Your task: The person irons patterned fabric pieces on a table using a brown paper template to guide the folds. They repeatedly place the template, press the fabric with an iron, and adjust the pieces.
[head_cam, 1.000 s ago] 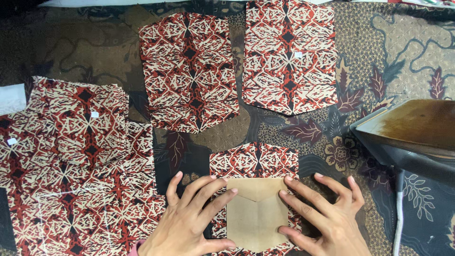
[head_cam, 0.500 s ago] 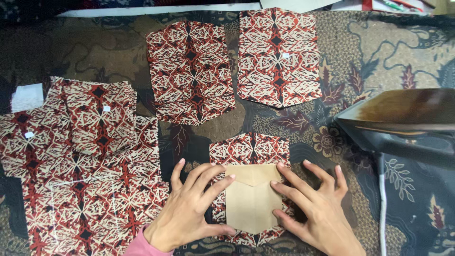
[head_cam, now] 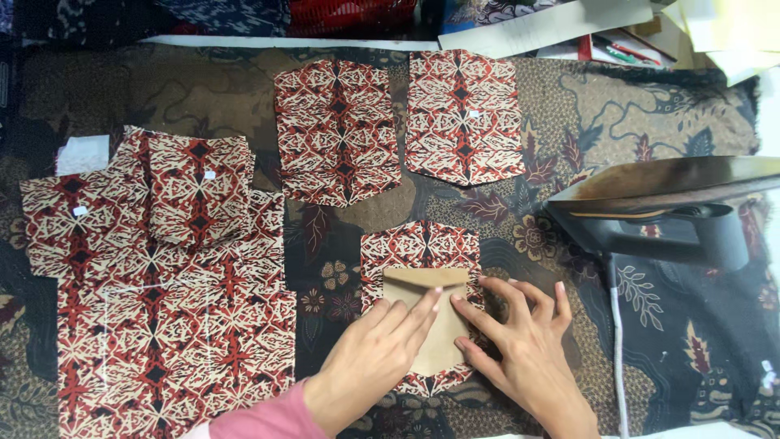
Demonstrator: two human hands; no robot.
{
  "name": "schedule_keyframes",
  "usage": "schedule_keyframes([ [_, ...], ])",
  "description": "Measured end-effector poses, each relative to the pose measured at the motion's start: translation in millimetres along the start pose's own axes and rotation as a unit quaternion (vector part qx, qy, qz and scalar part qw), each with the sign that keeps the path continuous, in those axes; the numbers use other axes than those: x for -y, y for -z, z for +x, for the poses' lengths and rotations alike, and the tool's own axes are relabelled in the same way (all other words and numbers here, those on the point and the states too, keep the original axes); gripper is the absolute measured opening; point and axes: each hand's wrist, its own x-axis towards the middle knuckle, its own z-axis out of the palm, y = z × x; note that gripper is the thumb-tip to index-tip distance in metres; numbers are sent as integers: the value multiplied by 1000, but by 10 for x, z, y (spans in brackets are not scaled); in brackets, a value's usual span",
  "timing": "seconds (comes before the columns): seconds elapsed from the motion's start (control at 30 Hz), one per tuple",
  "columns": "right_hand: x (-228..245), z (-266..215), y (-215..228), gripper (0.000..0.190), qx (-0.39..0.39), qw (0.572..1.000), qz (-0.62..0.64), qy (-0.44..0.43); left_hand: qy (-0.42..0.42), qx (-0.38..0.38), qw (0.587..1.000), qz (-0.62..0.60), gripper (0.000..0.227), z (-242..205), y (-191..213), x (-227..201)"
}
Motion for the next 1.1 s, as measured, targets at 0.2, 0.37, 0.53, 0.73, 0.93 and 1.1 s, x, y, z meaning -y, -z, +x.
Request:
schedule_keyframes([
  [0.2, 16, 14, 18, 48, 22, 1000, -17, 5, 41, 73, 996, -11, 107, 387, 73, 95],
  [0.37, 34, 155, 164, 47, 54, 998, -15, 27, 41, 121, 990, -54, 118, 500, 113, 218],
  [0.53, -121, 670, 176, 33, 37, 999, 15, 36, 34, 111, 988, -102, 116, 494, 106, 265],
  [0.73, -204, 1090, 63, 56, 74, 995, 51, -50, 52, 81, 984, -148, 114, 497, 127, 315],
  [0.93, -15, 820, -31, 23, -47, 996, -72, -1, 67, 63, 984, -156, 111, 514, 102, 350],
  [1.1, -16, 420, -217, 28, -159, 987, -23, -16, 66, 77, 983, -152, 120, 536, 36, 344],
])
